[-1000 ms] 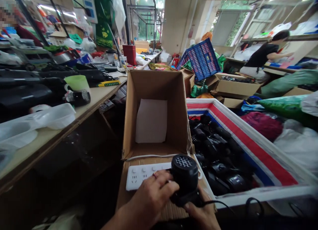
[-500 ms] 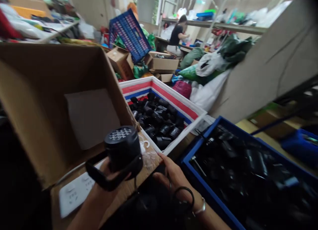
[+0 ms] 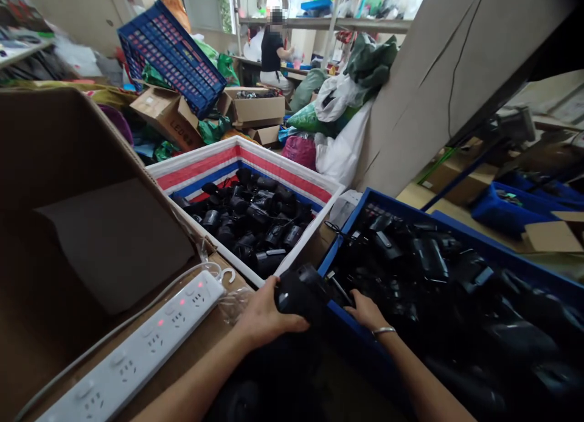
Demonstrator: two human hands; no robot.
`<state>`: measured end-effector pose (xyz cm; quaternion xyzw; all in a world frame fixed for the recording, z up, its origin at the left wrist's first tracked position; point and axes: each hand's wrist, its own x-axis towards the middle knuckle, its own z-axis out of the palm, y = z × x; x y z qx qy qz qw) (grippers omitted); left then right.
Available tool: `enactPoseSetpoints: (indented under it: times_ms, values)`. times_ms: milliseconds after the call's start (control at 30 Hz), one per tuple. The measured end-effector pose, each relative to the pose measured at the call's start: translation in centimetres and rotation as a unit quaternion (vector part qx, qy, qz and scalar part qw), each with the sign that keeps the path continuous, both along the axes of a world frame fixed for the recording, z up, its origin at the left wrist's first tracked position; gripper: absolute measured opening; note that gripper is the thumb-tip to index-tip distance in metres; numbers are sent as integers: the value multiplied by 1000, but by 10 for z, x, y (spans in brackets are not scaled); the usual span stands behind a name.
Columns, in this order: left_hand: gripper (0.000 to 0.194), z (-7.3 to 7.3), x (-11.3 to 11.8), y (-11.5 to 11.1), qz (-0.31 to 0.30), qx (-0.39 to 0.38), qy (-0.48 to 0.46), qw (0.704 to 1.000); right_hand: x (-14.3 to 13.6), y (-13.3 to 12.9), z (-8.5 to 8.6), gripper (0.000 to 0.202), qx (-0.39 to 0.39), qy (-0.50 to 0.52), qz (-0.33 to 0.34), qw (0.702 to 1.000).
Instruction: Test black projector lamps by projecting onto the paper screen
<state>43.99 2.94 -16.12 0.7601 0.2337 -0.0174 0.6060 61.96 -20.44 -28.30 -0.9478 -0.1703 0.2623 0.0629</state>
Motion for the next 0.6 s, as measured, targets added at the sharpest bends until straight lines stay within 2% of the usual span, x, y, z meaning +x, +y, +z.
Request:
enactPoseSetpoints:
  times_ms: [67, 167, 233, 333, 433, 500, 600]
  values:
    - [62, -13, 18, -7, -19, 35, 28, 999, 2, -6, -10, 24, 15, 4, -12, 1000]
    - [63, -35, 39, -11, -29, 44, 41, 998, 2, -16, -8, 20, 62, 0, -33, 998]
    - [64, -48, 47, -12, -34, 52, 52, 997, -3, -26, 5, 22, 108, -2, -44, 993]
    - [64, -61, 52, -12, -44, 67, 67, 995, -17, -39, 35, 38, 180, 12, -49, 982]
    - [63, -65, 52, -10, -63, 79, 82, 991, -34, -44, 67, 47, 265, 37, -48, 962]
    - [62, -66, 53, -9, -74, 85, 88, 990, -43, -41, 84, 49, 319, 19, -38, 947]
    - [63, -67, 54, -8, -83, 88, 93, 988, -51, -34, 95, 48, 354, -49, 19, 934]
